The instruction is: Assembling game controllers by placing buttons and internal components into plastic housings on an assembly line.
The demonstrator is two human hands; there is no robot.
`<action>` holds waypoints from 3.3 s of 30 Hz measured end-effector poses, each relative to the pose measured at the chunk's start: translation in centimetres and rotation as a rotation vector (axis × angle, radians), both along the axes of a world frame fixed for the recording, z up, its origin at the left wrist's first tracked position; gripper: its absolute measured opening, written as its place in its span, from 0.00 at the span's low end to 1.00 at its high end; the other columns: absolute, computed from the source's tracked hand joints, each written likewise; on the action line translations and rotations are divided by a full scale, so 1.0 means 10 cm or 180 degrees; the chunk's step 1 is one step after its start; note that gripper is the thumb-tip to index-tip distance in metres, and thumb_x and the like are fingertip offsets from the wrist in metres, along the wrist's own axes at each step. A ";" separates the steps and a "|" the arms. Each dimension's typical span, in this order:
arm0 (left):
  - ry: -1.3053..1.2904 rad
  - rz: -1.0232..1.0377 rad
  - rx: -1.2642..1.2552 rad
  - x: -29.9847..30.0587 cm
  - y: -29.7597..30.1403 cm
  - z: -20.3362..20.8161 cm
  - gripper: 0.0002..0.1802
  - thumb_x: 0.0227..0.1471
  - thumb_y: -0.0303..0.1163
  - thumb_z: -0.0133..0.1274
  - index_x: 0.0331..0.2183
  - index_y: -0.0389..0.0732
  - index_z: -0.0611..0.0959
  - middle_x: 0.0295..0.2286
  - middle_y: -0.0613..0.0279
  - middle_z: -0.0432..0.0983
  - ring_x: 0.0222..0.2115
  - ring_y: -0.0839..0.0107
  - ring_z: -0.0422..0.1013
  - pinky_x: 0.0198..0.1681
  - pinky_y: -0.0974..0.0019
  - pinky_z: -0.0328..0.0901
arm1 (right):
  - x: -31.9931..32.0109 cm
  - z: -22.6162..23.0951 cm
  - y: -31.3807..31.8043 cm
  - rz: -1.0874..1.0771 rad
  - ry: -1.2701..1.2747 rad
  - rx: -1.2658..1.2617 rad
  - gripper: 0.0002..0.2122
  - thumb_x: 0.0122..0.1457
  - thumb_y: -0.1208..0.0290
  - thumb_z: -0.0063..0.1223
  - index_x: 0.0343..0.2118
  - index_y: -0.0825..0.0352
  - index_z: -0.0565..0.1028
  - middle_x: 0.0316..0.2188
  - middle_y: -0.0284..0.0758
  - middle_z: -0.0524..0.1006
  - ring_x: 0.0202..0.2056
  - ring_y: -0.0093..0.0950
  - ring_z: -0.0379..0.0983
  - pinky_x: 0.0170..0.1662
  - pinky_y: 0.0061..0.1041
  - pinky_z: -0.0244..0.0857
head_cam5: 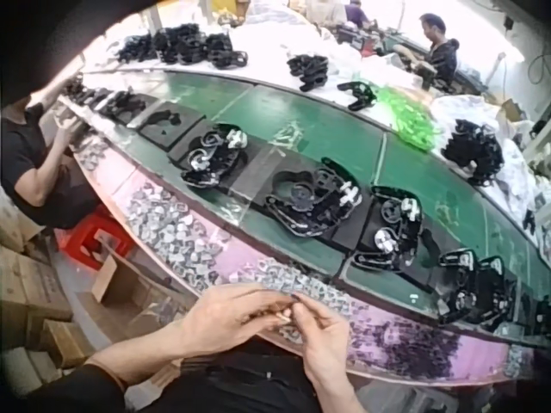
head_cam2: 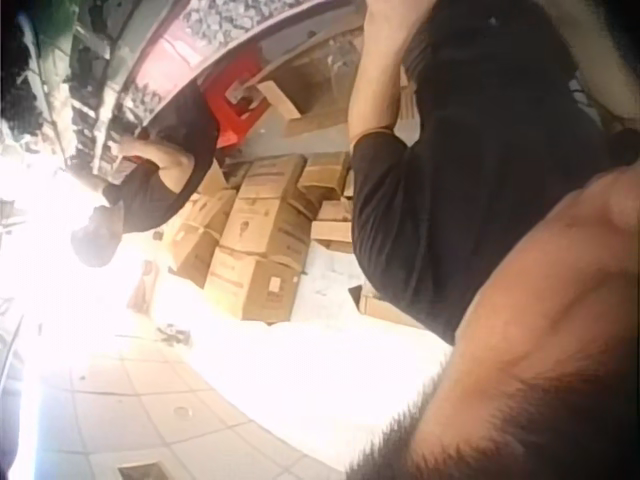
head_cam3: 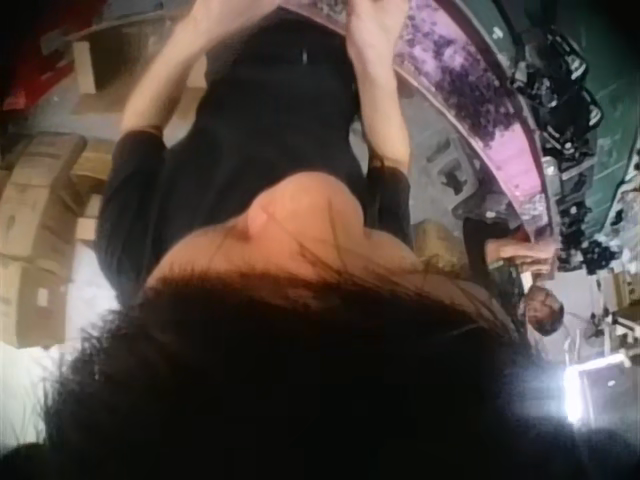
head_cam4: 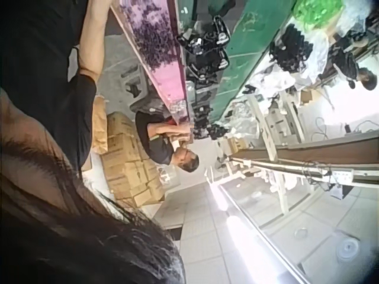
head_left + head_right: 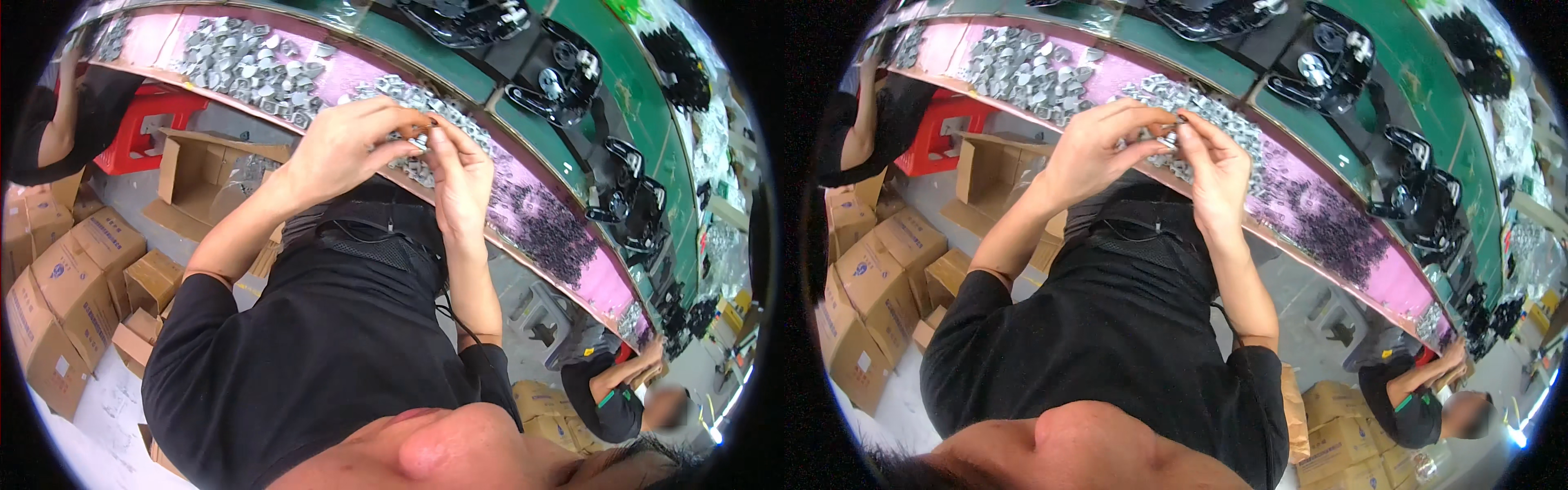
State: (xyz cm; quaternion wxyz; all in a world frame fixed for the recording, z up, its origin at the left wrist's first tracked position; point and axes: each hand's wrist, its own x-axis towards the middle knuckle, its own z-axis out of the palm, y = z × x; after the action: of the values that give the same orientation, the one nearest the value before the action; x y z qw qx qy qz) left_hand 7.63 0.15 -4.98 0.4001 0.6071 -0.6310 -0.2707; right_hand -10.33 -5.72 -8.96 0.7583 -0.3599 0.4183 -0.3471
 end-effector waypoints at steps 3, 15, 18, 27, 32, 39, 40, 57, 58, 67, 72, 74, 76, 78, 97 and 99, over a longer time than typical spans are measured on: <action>-0.0257 -0.0059 -0.0284 0.01 0.02 -0.12 0.19 0.51 0.25 0.66 0.47 0.39 0.86 0.40 0.55 0.83 0.36 0.60 0.81 0.37 0.64 0.75 | 0.04 0.07 -0.01 0.0004 0.0011 -0.0082 0.14 0.72 0.70 0.50 0.52 0.72 0.80 0.48 0.36 0.82 0.47 0.20 0.77 0.48 0.20 0.72; 0.1374 0.1540 0.0091 0.77 0.43 0.07 0.14 0.58 0.21 0.61 0.47 0.37 0.87 0.32 0.70 0.82 0.30 0.86 0.74 0.27 0.80 0.68 | 1.14 -0.15 -0.25 0.1458 0.1392 -0.3450 0.12 0.64 0.76 0.55 0.49 0.72 0.78 0.44 0.43 0.80 0.45 0.41 0.80 0.47 0.34 0.74; 0.1345 0.1626 -0.0125 0.97 0.53 0.05 0.14 0.59 0.20 0.61 0.47 0.36 0.87 0.32 0.68 0.82 0.28 0.86 0.74 0.26 0.80 0.67 | 1.51 -0.38 -0.30 0.1411 0.1581 -0.4215 0.12 0.61 0.79 0.54 0.47 0.69 0.79 0.42 0.45 0.79 0.43 0.47 0.79 0.45 0.40 0.74; 0.1355 0.1697 -0.0087 1.06 0.67 0.03 0.13 0.59 0.20 0.60 0.47 0.36 0.87 0.32 0.69 0.81 0.28 0.86 0.72 0.27 0.81 0.66 | 1.81 -0.53 -0.40 0.2176 0.2157 -0.4796 0.15 0.54 0.76 0.60 0.46 0.66 0.81 0.39 0.46 0.77 0.40 0.47 0.79 0.44 0.42 0.74; 0.1261 0.1452 0.0113 1.09 0.69 0.06 0.14 0.58 0.21 0.62 0.47 0.37 0.87 0.33 0.67 0.81 0.29 0.84 0.73 0.28 0.78 0.67 | 1.39 -0.14 -0.24 0.1801 0.0933 -0.1953 0.16 0.58 0.82 0.62 0.50 0.72 0.79 0.37 0.38 0.82 0.35 0.28 0.82 0.41 0.23 0.76; 0.0521 0.0139 0.0172 0.91 0.50 0.20 0.13 0.52 0.21 0.64 0.42 0.37 0.87 0.35 0.58 0.83 0.29 0.71 0.77 0.30 0.70 0.69 | 1.08 -0.03 -0.16 0.1045 -0.0415 0.0383 0.16 0.63 0.80 0.61 0.53 0.77 0.76 0.43 0.45 0.83 0.41 0.33 0.84 0.46 0.27 0.80; 0.0355 0.0016 0.0142 0.89 0.49 0.20 0.13 0.52 0.22 0.64 0.42 0.36 0.87 0.34 0.57 0.83 0.30 0.68 0.78 0.31 0.69 0.71 | 1.07 0.00 -0.15 0.0817 -0.0572 0.0555 0.17 0.63 0.79 0.61 0.54 0.78 0.75 0.44 0.46 0.82 0.43 0.35 0.84 0.47 0.28 0.80; 0.0155 0.0271 0.0052 0.81 0.36 0.08 0.14 0.54 0.21 0.62 0.44 0.38 0.87 0.37 0.57 0.83 0.32 0.68 0.80 0.32 0.69 0.73 | 1.07 0.06 0.04 0.0543 -0.0935 0.0209 0.18 0.75 0.67 0.43 0.55 0.78 0.74 0.53 0.49 0.78 0.52 0.40 0.79 0.56 0.34 0.75; 0.0177 0.0296 0.0014 0.81 0.36 0.08 0.14 0.54 0.21 0.62 0.44 0.38 0.87 0.37 0.57 0.83 0.33 0.69 0.80 0.31 0.69 0.73 | 1.06 0.07 0.01 0.0550 -0.0954 0.0306 0.17 0.75 0.68 0.44 0.54 0.78 0.74 0.54 0.50 0.78 0.53 0.41 0.79 0.57 0.35 0.74; 0.0474 0.0280 0.0099 0.88 0.37 0.10 0.14 0.54 0.21 0.62 0.44 0.38 0.87 0.39 0.59 0.84 0.35 0.69 0.80 0.32 0.70 0.73 | 0.97 0.08 -0.08 0.0586 -0.1187 0.0481 0.13 0.71 0.75 0.48 0.52 0.77 0.76 0.50 0.50 0.80 0.53 0.41 0.79 0.59 0.37 0.74; 0.0354 0.0161 -0.0118 0.89 0.36 0.06 0.13 0.54 0.21 0.62 0.43 0.38 0.87 0.39 0.58 0.83 0.35 0.68 0.80 0.33 0.69 0.74 | 0.98 0.08 -0.06 0.0697 -0.1177 0.0440 0.12 0.69 0.78 0.52 0.52 0.76 0.77 0.48 0.48 0.81 0.52 0.39 0.80 0.59 0.36 0.75; 0.0272 0.0087 -0.0184 0.89 0.36 0.04 0.12 0.54 0.21 0.62 0.43 0.38 0.88 0.39 0.58 0.83 0.35 0.68 0.80 0.33 0.69 0.74 | 0.96 0.04 -0.04 0.0707 -0.1202 0.0583 0.12 0.68 0.79 0.53 0.52 0.76 0.77 0.48 0.46 0.82 0.51 0.36 0.80 0.58 0.35 0.75; 0.0189 0.0219 -0.0240 0.87 0.36 0.02 0.12 0.53 0.20 0.63 0.41 0.37 0.88 0.38 0.57 0.83 0.34 0.67 0.80 0.33 0.68 0.74 | 0.96 -0.03 -0.03 0.0659 -0.1180 0.0563 0.12 0.68 0.78 0.54 0.52 0.76 0.77 0.47 0.46 0.82 0.50 0.36 0.81 0.57 0.34 0.76; 0.0207 0.0325 -0.0181 0.87 0.38 0.02 0.11 0.52 0.21 0.64 0.40 0.37 0.87 0.37 0.57 0.83 0.35 0.64 0.81 0.36 0.67 0.75 | 0.95 -0.04 -0.02 0.0602 -0.1154 0.0536 0.12 0.68 0.78 0.55 0.52 0.76 0.77 0.47 0.45 0.82 0.50 0.35 0.81 0.56 0.33 0.76; 0.0612 0.0650 -0.0105 0.80 0.31 0.16 0.19 0.48 0.22 0.68 0.45 0.37 0.85 0.44 0.62 0.81 0.30 0.77 0.76 0.24 0.74 0.67 | 0.85 0.02 0.08 0.0597 -0.1321 0.0566 0.12 0.66 0.78 0.57 0.51 0.75 0.79 0.47 0.43 0.82 0.47 0.31 0.81 0.53 0.31 0.77; 0.0642 0.0489 -0.0034 0.82 0.27 0.18 0.21 0.48 0.22 0.68 0.47 0.38 0.85 0.44 0.60 0.82 0.30 0.76 0.76 0.25 0.73 0.68 | 0.81 0.02 0.04 0.0660 -0.1320 0.0567 0.11 0.66 0.78 0.57 0.49 0.75 0.79 0.46 0.42 0.83 0.46 0.30 0.81 0.53 0.31 0.77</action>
State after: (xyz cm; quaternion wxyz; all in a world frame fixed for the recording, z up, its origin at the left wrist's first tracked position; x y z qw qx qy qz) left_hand 15.80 2.86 -3.19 0.4843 0.6212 -0.5405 -0.2957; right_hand -2.24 -5.27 -8.80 0.8883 -0.2537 0.2434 -0.2956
